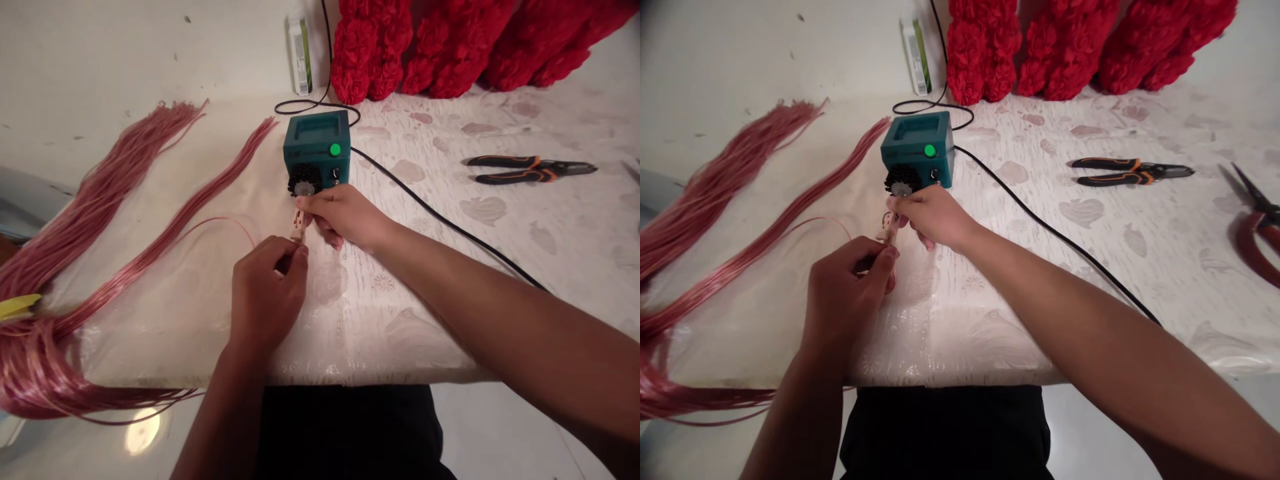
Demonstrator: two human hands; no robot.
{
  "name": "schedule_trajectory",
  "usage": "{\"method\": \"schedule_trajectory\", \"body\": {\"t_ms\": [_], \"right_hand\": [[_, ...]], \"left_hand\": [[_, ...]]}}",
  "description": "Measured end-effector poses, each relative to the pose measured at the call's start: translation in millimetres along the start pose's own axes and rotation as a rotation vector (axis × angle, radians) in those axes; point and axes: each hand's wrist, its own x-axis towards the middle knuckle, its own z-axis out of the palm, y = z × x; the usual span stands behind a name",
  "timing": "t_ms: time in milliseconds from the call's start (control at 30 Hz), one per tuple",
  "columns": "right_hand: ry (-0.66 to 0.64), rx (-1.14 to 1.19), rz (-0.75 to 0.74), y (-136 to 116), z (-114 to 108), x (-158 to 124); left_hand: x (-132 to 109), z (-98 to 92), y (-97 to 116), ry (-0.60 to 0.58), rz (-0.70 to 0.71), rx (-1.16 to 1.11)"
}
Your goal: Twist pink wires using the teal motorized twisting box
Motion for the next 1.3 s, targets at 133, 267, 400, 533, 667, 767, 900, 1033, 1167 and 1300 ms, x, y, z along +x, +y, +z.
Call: {"method": "schedule_trajectory", "body": {"t_ms": [133,267,400,533,667,767,900,1033,1167,1300], "right_hand": [[0.005,-0.01,0.006,0.0,0.1,-0.5],[-0.003,-0.013,-0.005,1.3,-0.2,-0.8],[-0.002,-0.016,-0.017,3.8,-0.4,-0.4],[0.013,-0.031,-0.004,1.6,0.7,-2.1],[0.019,-0.069,0.04,-4.7,2.8,-5.5],[0.019,-0.088,0.063,-7.2,4.0,-6.8],[0.022,-0.09,0.069,-6.4,4.3,-6.8],[0.009,-0.077,0.064,-5.1,3.6,-5.9],[0.026,-0.086,0.1,-6.4,5.2,-5.7],[0.014,-0.163,0.166,-12.8,7.2,-8.7]], "left_hand": [[1.2,-1.7,0.1,-0.014,-0.052,-0.004],[2.7,-2.3,0.0,-0.018,-0.067,0.002],[2.3,-1.8,0.6,-0.03,-0.09,0.002],[1.0,-2.2,1.5,-0.03,-0.091,-0.019],[1.0,-2.5,3.5,-0.023,-0.095,-0.063],[1.8,-2.4,4.3,-0.023,-0.096,-0.082],[2.3,-3.2,3.4,-0.026,-0.099,-0.089],[2.1,-4.3,2.8,-0.028,-0.107,-0.093],[3.0,-3.7,2.1,-0.031,-0.106,-0.098],[3.3,-2.7,-2.2,-0.024,-0.08,-0.053]]}}
